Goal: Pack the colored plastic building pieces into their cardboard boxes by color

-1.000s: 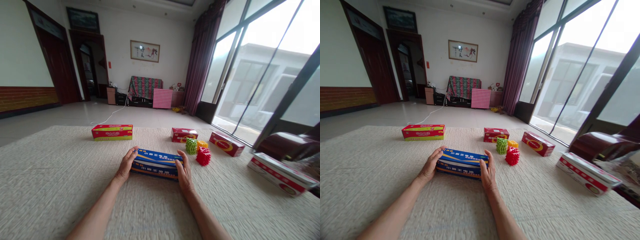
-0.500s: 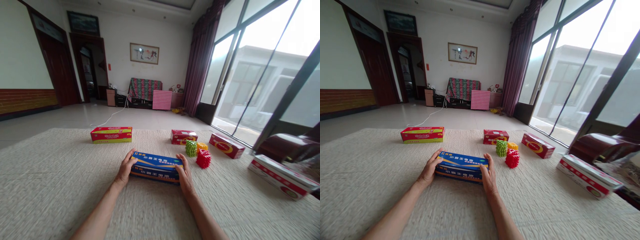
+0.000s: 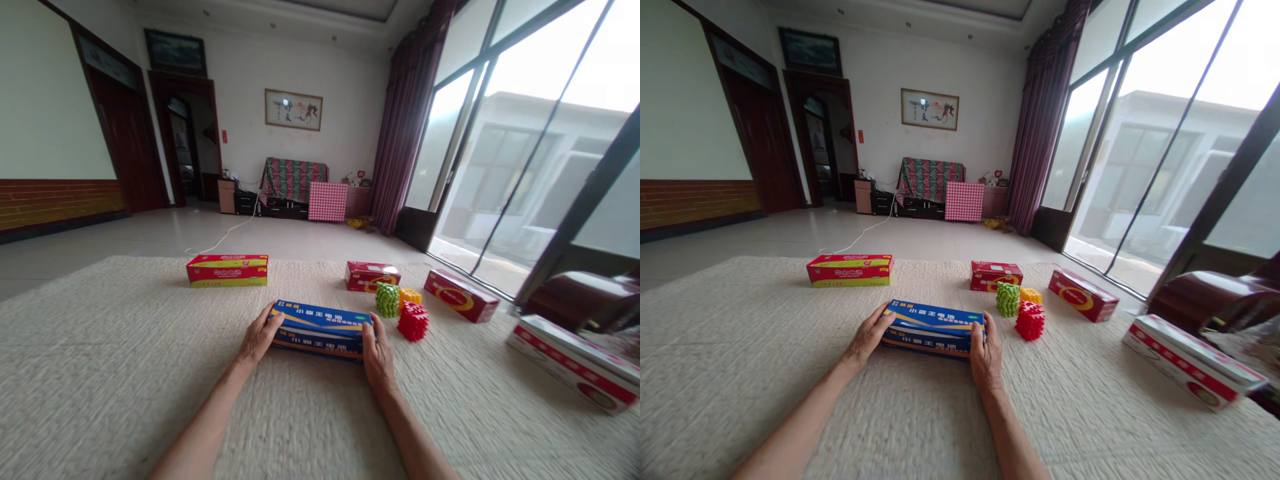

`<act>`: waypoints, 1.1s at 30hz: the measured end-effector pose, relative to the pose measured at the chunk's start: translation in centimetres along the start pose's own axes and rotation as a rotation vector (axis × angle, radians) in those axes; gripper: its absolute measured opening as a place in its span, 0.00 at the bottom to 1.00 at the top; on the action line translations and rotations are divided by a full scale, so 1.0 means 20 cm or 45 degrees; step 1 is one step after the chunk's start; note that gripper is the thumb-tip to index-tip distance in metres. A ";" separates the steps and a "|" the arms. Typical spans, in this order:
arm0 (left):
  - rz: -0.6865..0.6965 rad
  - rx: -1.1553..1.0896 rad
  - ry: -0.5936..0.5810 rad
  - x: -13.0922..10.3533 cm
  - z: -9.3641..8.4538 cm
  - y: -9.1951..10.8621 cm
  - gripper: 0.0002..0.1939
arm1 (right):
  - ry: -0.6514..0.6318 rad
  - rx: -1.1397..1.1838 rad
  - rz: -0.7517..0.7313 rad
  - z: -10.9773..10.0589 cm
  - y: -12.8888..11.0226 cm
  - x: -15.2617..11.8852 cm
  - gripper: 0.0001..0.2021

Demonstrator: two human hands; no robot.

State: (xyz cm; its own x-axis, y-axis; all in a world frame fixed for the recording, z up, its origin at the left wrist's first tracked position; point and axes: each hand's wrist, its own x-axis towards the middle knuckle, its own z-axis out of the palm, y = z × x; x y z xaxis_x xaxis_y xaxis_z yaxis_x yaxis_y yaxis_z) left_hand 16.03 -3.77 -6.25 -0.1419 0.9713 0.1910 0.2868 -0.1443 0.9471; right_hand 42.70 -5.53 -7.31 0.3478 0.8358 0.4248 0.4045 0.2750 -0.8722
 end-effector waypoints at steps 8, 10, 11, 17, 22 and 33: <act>0.190 -0.220 -0.178 -0.04 0.03 -0.08 0.41 | -0.007 0.126 -0.122 0.00 0.02 -0.04 0.34; 0.219 -0.151 -0.167 -0.05 0.03 -0.09 0.43 | 0.034 0.110 -0.030 -0.01 0.02 -0.06 0.35; 0.225 -0.092 -0.132 -0.05 0.04 -0.10 0.43 | 0.054 0.085 0.017 -0.02 0.03 -0.07 0.34; 0.202 0.103 0.046 -0.04 0.06 -0.17 0.37 | -0.002 -0.124 -0.122 0.01 0.08 -0.09 0.30; 0.243 0.318 0.091 0.07 0.04 -0.16 0.35 | -0.041 -0.201 -0.288 0.07 0.16 0.00 0.31; 0.070 0.787 0.266 0.46 0.04 -0.16 0.27 | -0.178 -0.132 -0.226 0.39 0.20 0.35 0.25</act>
State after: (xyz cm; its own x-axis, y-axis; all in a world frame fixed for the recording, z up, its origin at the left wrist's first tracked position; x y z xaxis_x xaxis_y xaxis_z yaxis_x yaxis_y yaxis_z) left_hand 14.53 5.81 -7.64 -0.2743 0.8995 0.3401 0.7821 0.0029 0.6232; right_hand 40.16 5.18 -9.65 0.1461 0.8384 0.5251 0.5360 0.3790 -0.7543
